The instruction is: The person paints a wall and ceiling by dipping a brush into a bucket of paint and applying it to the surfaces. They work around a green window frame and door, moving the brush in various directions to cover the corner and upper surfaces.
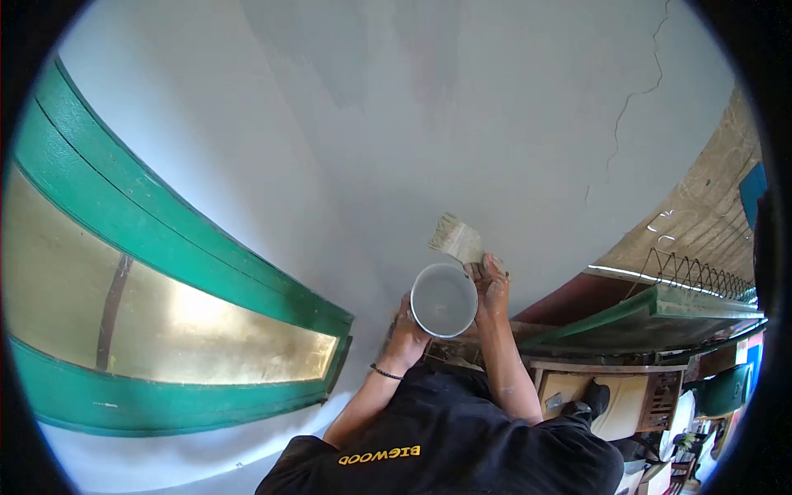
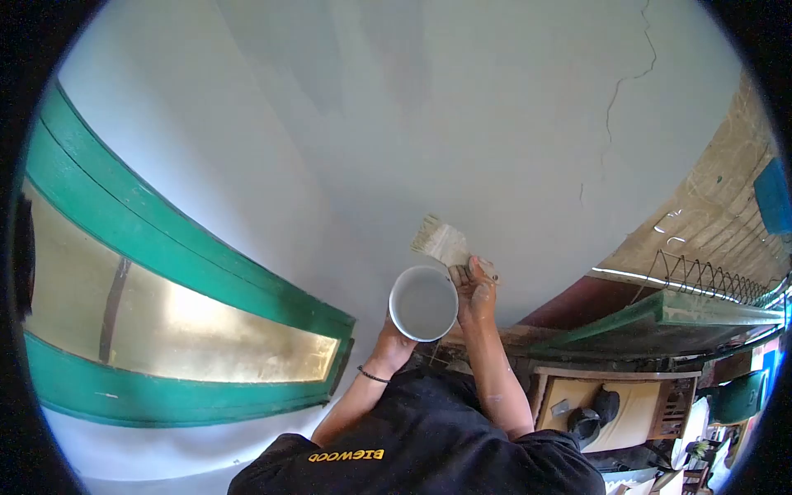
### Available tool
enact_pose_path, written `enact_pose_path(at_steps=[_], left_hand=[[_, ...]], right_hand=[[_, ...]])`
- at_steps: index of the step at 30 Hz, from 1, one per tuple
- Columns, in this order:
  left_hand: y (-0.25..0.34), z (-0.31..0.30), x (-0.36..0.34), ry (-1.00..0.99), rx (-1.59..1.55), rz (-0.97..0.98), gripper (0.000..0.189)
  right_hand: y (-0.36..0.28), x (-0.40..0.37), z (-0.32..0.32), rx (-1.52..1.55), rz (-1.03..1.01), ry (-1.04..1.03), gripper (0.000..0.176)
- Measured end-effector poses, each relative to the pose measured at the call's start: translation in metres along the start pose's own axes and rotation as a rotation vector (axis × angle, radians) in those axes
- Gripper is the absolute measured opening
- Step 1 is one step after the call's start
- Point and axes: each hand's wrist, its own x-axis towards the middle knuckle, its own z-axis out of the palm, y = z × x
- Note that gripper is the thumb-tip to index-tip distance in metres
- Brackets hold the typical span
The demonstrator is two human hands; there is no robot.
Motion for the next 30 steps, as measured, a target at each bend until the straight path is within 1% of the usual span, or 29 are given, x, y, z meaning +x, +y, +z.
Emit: enact_pose_path(at_steps=[2, 4, 5, 7, 9, 10, 11, 13, 14, 16, 17, 18, 19, 21, 23, 24, 27, 28, 30], left_hand=[[-0.010, 0.022, 0.000, 0.049, -0.134, 0.035, 0.063], [-0.033, 0.016, 0.005, 0.054, -0.158, -0.010, 0.061], [-0.049, 0.008, 0.004, 0.064, -0.172, -0.038, 0.061], [-0.060, 0.019, -0.002, 0.020, -0.271, -0.069, 0.066], [-0.033, 0.069, -0.012, -0.070, -0.384, -0.115, 0.071], [-0.036, 0.074, -0.013, -0.205, -0.498, -0.086, 0.076], [-0.043, 0.074, -0.015, -0.184, -0.489, -0.094, 0.077], [-0.057, 0.066, -0.016, -0.144, -0.458, -0.106, 0.079], [-0.065, 0.059, -0.013, -0.132, -0.503, -0.131, 0.075], [-0.068, 0.059, -0.015, -0.043, -0.389, -0.079, 0.071], [-0.068, 0.059, -0.014, -0.003, -0.332, -0.053, 0.068], [-0.065, 0.055, -0.010, -0.046, -0.349, -0.052, 0.060], [-0.062, 0.057, -0.009, -0.054, -0.423, -0.040, 0.060], [-0.057, 0.060, -0.008, -0.073, -0.570, -0.018, 0.060], [-0.074, 0.031, 0.004, -0.054, -0.438, -0.020, 0.062], [-0.071, 0.031, 0.005, -0.066, -0.415, -0.010, 0.062], [-0.058, 0.035, 0.003, -0.132, -0.430, 0.040, 0.064], [-0.060, 0.026, 0.004, -0.087, -0.416, 0.017, 0.065], [-0.063, 0.010, 0.009, -0.002, -0.388, -0.022, 0.066]], right_hand=[[-0.018, -0.011, 0.019, 0.000, 0.018, 0.038, 0.019], [-0.030, -0.015, 0.026, 0.009, 0.054, 0.080, 0.016], [-0.031, -0.014, 0.018, 0.018, 0.047, 0.048, 0.016], [-0.032, -0.006, -0.003, 0.035, 0.031, -0.024, 0.016], [-0.039, 0.001, -0.018, 0.052, 0.036, -0.056, 0.018], [-0.043, -0.002, -0.021, 0.061, 0.042, -0.069, 0.019], [-0.048, -0.006, -0.023, 0.022, -0.014, -0.044, 0.019], [-0.068, -0.025, -0.001, -0.047, -0.125, -0.003, 0.020], [-0.081, -0.030, 0.000, -0.096, -0.183, -0.049, 0.024], [-0.106, -0.048, 0.018, -0.256, -0.438, 0.014, 0.028], [-0.120, -0.058, 0.024, -0.288, -0.506, -0.029, 0.031], [-0.133, -0.059, 0.013, -0.399, -0.595, -0.158, 0.032], [-0.145, -0.067, 0.018, -0.503, -0.674, -0.159, 0.034], [-0.157, -0.086, 0.035, -0.614, -0.731, -0.187, 0.042], [-0.165, -0.100, 0.039, -0.856, -0.784, -0.235, 0.042], [-0.162, -0.112, 0.055, -0.825, -0.692, -0.251, 0.038], [-0.156, -0.113, 0.058, -1.032, -0.760, -0.354, 0.037], [-0.152, -0.118, 0.072, -1.047, -0.771, -0.333, 0.033], [-0.150, -0.118, 0.080, -1.298, -0.758, -0.345, 0.029]])
